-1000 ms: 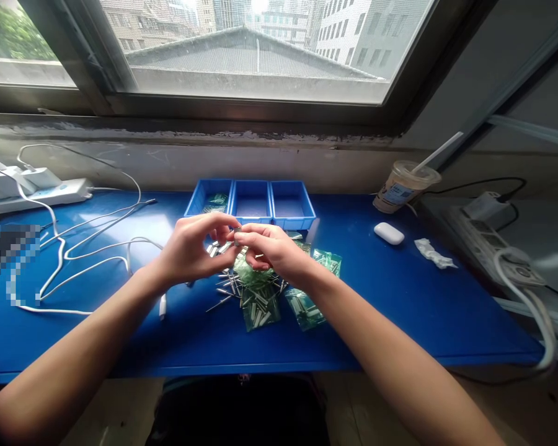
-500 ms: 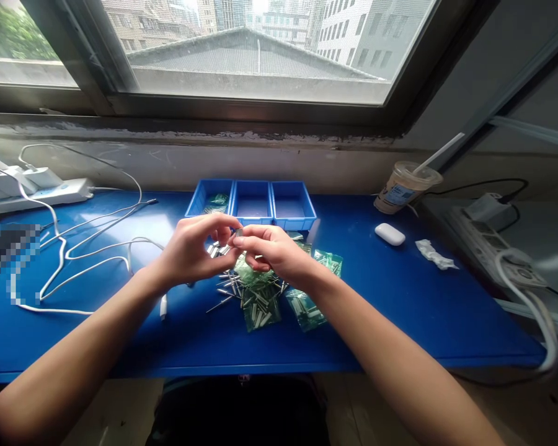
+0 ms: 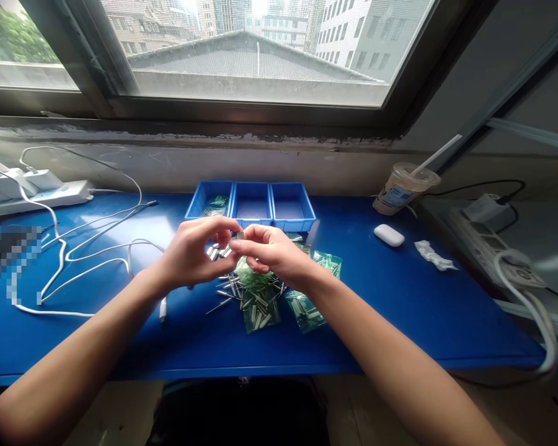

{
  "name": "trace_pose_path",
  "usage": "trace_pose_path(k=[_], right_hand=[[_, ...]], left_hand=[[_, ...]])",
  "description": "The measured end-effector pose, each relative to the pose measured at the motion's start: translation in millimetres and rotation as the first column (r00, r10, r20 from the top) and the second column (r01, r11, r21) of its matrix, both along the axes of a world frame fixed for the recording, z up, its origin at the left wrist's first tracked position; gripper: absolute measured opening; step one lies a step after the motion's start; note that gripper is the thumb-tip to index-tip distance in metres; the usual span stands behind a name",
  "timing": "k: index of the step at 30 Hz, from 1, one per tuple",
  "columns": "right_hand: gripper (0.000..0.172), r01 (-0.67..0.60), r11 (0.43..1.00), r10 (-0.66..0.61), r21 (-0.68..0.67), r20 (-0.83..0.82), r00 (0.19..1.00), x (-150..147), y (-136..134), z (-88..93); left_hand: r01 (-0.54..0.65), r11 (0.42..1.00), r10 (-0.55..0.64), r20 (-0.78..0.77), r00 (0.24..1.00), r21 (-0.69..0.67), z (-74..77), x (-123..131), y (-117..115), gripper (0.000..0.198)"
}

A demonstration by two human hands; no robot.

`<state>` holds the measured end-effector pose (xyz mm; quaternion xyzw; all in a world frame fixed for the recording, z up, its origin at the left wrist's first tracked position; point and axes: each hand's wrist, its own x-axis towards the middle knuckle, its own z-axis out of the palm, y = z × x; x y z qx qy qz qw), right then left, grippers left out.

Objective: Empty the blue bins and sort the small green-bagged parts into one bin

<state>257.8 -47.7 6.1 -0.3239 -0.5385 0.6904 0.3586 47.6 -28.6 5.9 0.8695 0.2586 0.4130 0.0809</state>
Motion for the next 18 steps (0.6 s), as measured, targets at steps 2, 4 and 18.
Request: trace_pose_path(k=[2,4,18], right_hand=[[0.03,-0.026,1.0,0.026,-0.003,-0.021,0.999,-0.3,-0.2,0.1],[0.028,-0.059,0.998,0.059,0.011,-0.039,0.997,0.0,-0.3,0.1],[0.027,-0.031,0.999,0.032,0.037,-0.009,0.999,1.3,-1.3,-2.2]], left_hand=[[0.005,1.0,-0.005,0.004,1.0,-0.003,0.0,-0.1,-0.1,0.019],[0.009,1.0,-0.008,0.014,1.0,-0.02,0.0,-0.3,-0.1,0.019],[0.0,1.0,0.0,0.033,0.999,0.011,-2.1,0.3,0.8,0.021]])
